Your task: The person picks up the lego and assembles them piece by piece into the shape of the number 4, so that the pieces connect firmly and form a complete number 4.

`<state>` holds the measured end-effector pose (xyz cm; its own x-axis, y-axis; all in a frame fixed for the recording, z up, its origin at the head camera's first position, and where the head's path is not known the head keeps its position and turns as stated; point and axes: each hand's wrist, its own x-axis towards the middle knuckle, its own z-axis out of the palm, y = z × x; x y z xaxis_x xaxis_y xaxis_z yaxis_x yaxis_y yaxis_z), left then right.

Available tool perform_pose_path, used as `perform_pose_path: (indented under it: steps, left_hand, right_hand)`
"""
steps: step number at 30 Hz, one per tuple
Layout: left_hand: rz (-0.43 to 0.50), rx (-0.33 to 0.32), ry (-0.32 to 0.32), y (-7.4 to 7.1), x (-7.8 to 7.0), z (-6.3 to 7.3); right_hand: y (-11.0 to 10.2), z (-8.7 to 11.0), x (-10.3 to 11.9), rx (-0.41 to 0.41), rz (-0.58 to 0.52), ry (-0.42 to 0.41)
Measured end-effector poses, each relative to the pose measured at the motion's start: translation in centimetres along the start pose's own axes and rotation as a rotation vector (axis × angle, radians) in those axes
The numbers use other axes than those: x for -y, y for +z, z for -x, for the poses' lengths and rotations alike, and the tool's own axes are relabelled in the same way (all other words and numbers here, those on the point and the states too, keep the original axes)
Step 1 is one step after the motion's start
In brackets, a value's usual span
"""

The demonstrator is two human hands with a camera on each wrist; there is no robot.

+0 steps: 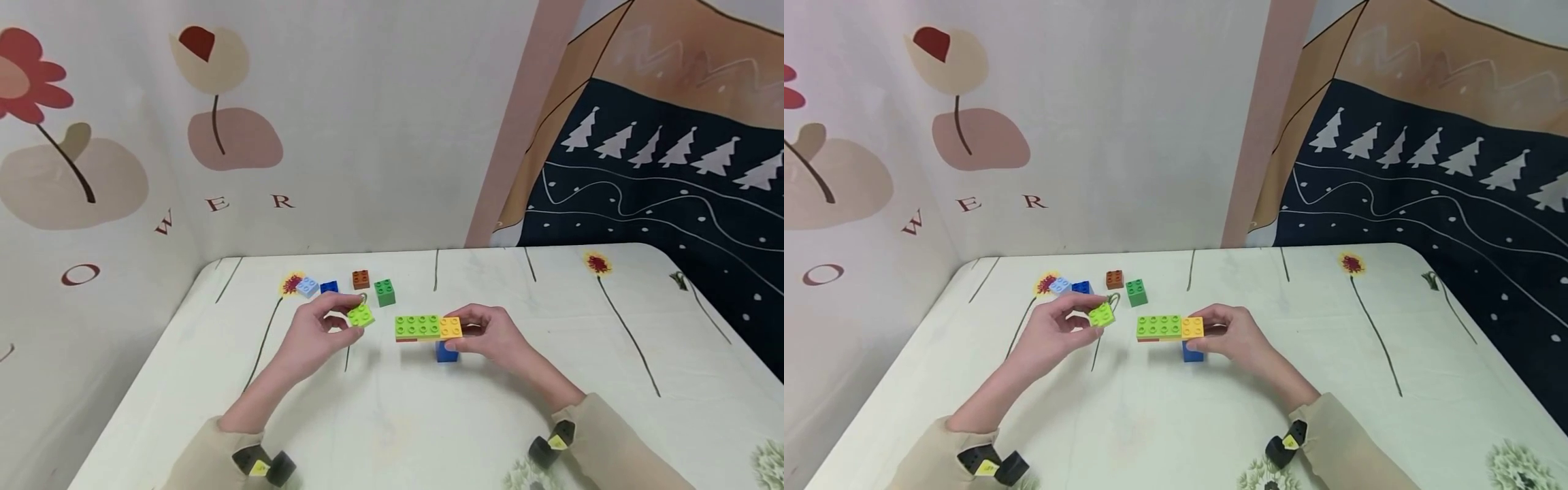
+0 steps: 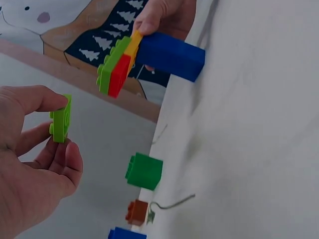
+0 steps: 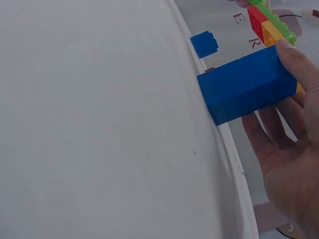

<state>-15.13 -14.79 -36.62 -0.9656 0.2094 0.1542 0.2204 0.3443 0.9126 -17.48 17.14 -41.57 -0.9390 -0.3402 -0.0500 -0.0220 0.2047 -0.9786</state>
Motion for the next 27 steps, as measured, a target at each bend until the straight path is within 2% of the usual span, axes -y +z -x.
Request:
perform_pose_path:
  steps: [7,17,27]
  left_hand:
    - [0.04,0.051,0.078,1.4,-1.5,-0.3]
    - [-0.077,0.108,0.16,4.3,-3.3,-1.6]
    - [-0.098,0.164,0.219,6.8,-3.8,-3.1]
  right_hand:
    - [0.0,-0.1,-0.1,0.011,-0.01,-0.007]
    - [0.0,0.0,-0.2,-0.008,-0.01,-0.026]
    - [0.1,0.1,-0.4,-0.015,-0.009,-0.044]
